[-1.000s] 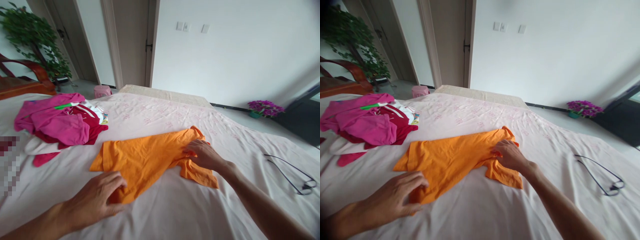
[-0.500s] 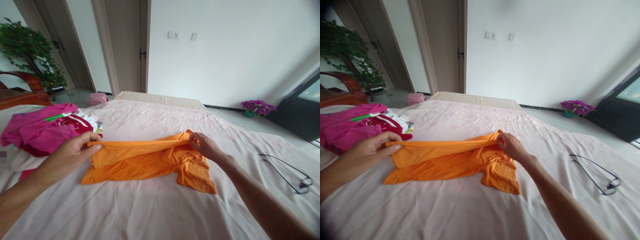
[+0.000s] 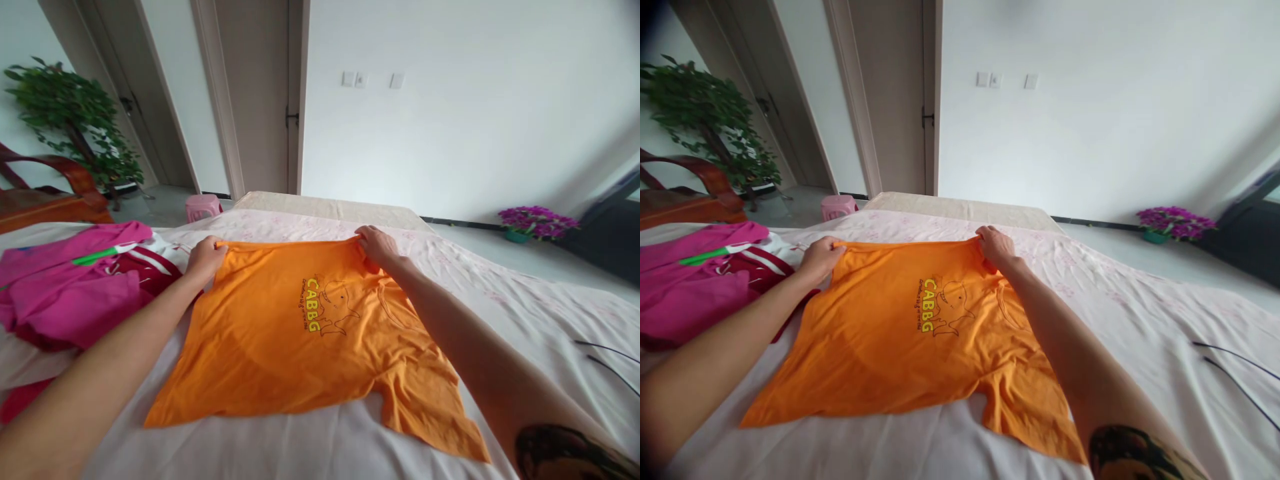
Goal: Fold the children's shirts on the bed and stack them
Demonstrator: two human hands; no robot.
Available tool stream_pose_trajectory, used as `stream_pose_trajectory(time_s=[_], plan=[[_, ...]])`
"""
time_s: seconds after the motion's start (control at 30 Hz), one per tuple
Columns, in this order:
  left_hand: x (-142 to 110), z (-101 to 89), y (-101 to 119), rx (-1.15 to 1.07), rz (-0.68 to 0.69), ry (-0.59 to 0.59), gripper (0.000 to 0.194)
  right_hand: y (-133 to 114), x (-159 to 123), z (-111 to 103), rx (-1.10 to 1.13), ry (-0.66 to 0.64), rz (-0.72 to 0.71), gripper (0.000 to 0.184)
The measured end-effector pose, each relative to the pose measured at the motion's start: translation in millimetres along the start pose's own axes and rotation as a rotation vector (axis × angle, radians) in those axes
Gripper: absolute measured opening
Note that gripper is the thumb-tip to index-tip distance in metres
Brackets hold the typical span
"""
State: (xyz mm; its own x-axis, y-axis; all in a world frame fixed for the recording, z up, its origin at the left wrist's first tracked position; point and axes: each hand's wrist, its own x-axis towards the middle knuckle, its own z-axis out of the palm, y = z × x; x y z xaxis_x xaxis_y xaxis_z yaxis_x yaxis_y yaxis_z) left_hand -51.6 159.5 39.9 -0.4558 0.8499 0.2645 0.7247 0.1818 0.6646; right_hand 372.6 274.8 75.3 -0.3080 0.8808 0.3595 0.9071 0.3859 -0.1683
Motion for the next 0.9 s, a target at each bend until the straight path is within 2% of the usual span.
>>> stream_pose_trajectory(time_s=[0.1, 0.17, 0.23, 0.3, 0.37, 0.47, 0.6, 0.73, 0.83, 0.9], plan=[[7, 12.9, -1, 0.089, -0.058, 0.127, 0.041, -15, 0, 23, 0.009, 0.043, -0.003, 0.041], [-5, 20.4, 3, 0.138, 0.042, 0.121, 0.043, -25, -19, 35, 0.049, 0.031, -0.125, 0.039], [-25, 30.1, 7, 0.145, 0.2, 0.006, 0.039, -35, -45, 45, 0.099, -0.018, -0.265, 0.036], [-46, 43.1, 11, 0.126, 0.334, -0.168, 0.04, -41, -67, 53, 0.107, -0.103, -0.374, 0.038], [-59, 57.6, 11, 0.147, 0.415, -0.295, 0.047, -43, -78, 60, 0.065, -0.202, -0.41, 0.046], [-56, 75.0, 4, 0.247, 0.43, -0.344, 0.059, -31, -71, 70, -0.026, -0.332, -0.296, 0.059], [-25, 80.6, -19, 0.374, 0.367, -0.276, 0.062, 6, -45, 81, -0.108, -0.429, -0.026, 0.066], [-5, 71.0, -43, 0.502, 0.315, -0.18, 0.059, 36, -33, 86, -0.189, -0.388, 0.118, 0.068], [-9, 57.5, -51, 0.573, 0.293, -0.106, 0.055, 43, -33, 82, -0.24, -0.38, 0.133, 0.065], [-20, 45.2, -50, 0.608, 0.35, -0.07, 0.051, 40, -38, 76, -0.293, -0.362, 0.148, 0.063]])
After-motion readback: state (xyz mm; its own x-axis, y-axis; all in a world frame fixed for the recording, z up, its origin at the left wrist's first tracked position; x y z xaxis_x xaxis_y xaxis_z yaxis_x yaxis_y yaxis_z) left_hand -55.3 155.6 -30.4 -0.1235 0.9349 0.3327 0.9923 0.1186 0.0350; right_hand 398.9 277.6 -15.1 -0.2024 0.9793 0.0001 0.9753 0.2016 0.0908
